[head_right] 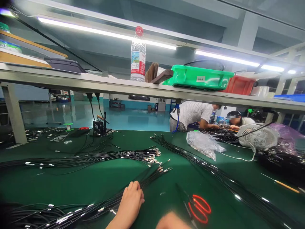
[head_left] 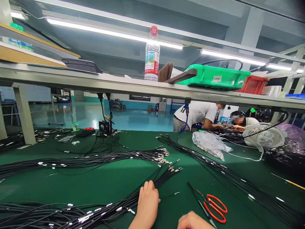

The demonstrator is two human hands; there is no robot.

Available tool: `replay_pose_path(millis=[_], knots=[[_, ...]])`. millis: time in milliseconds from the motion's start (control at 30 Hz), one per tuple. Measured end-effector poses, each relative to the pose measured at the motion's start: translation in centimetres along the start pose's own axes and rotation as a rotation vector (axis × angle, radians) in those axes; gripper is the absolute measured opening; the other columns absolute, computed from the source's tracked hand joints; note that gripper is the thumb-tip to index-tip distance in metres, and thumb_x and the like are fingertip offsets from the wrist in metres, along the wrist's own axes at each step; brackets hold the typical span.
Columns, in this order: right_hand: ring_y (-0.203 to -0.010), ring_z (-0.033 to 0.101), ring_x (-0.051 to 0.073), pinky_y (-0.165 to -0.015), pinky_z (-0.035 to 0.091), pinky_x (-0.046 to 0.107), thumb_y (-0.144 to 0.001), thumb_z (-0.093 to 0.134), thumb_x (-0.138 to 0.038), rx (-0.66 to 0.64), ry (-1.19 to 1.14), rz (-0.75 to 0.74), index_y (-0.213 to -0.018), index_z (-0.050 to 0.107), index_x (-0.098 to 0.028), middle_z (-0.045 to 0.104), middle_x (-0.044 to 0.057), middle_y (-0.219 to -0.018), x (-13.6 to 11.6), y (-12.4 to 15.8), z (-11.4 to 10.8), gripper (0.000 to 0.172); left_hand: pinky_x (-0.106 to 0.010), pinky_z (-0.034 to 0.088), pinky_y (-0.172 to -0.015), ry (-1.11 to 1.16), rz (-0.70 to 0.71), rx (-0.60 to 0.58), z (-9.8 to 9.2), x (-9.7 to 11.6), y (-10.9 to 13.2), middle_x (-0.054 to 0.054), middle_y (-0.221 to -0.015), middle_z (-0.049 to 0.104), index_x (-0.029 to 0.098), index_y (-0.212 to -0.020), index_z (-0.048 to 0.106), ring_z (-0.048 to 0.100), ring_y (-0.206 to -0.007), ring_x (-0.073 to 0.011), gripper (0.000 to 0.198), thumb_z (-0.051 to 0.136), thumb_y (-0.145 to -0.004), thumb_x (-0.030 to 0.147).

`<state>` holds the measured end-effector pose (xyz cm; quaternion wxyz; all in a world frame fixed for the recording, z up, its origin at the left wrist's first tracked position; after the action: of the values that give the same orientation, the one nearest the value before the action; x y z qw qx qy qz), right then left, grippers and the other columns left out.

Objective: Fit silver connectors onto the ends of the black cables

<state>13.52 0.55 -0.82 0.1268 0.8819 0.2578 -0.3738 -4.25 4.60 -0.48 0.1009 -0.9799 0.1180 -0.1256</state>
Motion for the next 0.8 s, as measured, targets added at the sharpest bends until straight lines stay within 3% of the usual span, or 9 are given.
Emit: replay_pose_path(millis=[133, 200, 267, 433, 500, 600, 800], knots=[[-0.064, 0.054, 0.019, -0.06, 0.041, 0.028, -0.071, 0.045, -0.031, 0.456, -0.024, 0.148, -0.066, 0.056, -0.018, 0.057, 0.003, -0.066, 0.6, 0.1, -1.5, 0.018, -0.034, 0.029, -0.076, 0.171, 0.069, 0.062, -0.8, -0.2, 0.2, -0.005, -0.101, 0.054, 0.016, -0.067, 0.061, 0.044, -0.099, -0.0212, 0.012, 0.053, -0.067, 0.007], [-0.064, 0.053, 0.02, -0.06, 0.042, 0.029, -0.071, 0.046, -0.036, 0.601, -0.111, 0.194, -0.078, 0.057, -0.017, 0.057, 0.004, -0.07, 1.1, 0.0, -2.0, 0.022, -0.031, 0.029, -0.075, 0.236, 0.115, 0.029, -1.3, -0.5, 0.3, -0.003, -0.095, 0.056, 0.017, -0.069, 0.059, 0.047, -0.093, -0.0188, 0.012, 0.052, -0.068, 0.007], [-0.064, 0.054, 0.019, -0.06, 0.042, 0.028, -0.07, 0.05, -0.039, 0.592, -0.24, 0.16, -0.084, 0.057, -0.016, 0.057, 0.004, -0.072, 1.3, -0.2, -2.2, 0.027, -0.029, 0.03, -0.074, 0.294, 0.152, -0.082, -1.6, -0.8, 0.3, -0.002, -0.084, 0.059, 0.017, -0.07, 0.058, 0.05, -0.083, -0.0165, 0.011, 0.05, -0.07, 0.009], [-0.046, 0.047, 0.012, -0.049, 0.037, 0.023, -0.076, 0.047, -0.041, 0.494, -0.369, 0.111, -0.06, 0.053, -0.015, 0.052, -0.001, -0.054, 0.8, -0.3, -1.9, 0.032, -0.021, 0.034, -0.064, 0.554, 0.221, -0.277, -2.6, 1.2, 0.7, 0.001, -0.072, 0.061, 0.018, -0.078, 0.061, 0.051, -0.068, -0.0138, 0.016, 0.048, -0.07, 0.013], [-0.044, 0.046, 0.011, -0.047, 0.036, 0.022, -0.077, 0.048, -0.042, 0.504, -0.426, 0.114, -0.066, 0.055, -0.015, 0.052, -0.002, -0.055, 0.1, 0.0, -1.9, 0.031, -0.02, 0.035, -0.062, 0.704, 0.278, -0.288, -2.9, 2.8, 1.1, 0.001, -0.074, 0.063, 0.018, -0.081, 0.063, 0.052, -0.069, -0.0137, 0.018, 0.05, -0.07, 0.015], [-0.046, 0.048, 0.011, -0.046, 0.036, 0.022, -0.076, 0.053, -0.044, 0.517, -0.522, 0.065, -0.077, 0.056, -0.015, 0.053, -0.002, -0.06, -1.0, 0.5, -2.0, 0.029, -0.02, 0.035, -0.063, 0.874, 0.268, -0.248, -2.9, 4.6, 1.6, 0.0, -0.068, 0.062, 0.017, -0.07, 0.065, 0.052, -0.067, -0.0137, 0.016, 0.049, -0.072, 0.018], [-0.047, 0.044, 0.011, -0.047, 0.035, 0.022, -0.081, 0.047, -0.05, 0.48, -0.431, 0.055, -0.063, 0.051, -0.016, 0.049, -0.002, -0.054, -2.2, 1.2, -2.4, 0.038, -0.019, 0.029, -0.048, 1.157, 0.152, -0.362, -2.4, 4.6, 1.7, 0.001, -0.056, 0.055, 0.012, -0.065, 0.064, 0.039, -0.047, -0.0084, 0.022, 0.052, -0.076, 0.028]])
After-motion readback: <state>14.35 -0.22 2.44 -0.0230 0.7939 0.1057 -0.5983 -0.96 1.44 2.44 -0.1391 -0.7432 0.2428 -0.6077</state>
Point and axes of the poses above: each hand's wrist, its own y-axis away from the middle knuckle, its own z-axis out of the palm, x = y × z, the point moved 1 cm from there along -y, towards the middle knuckle
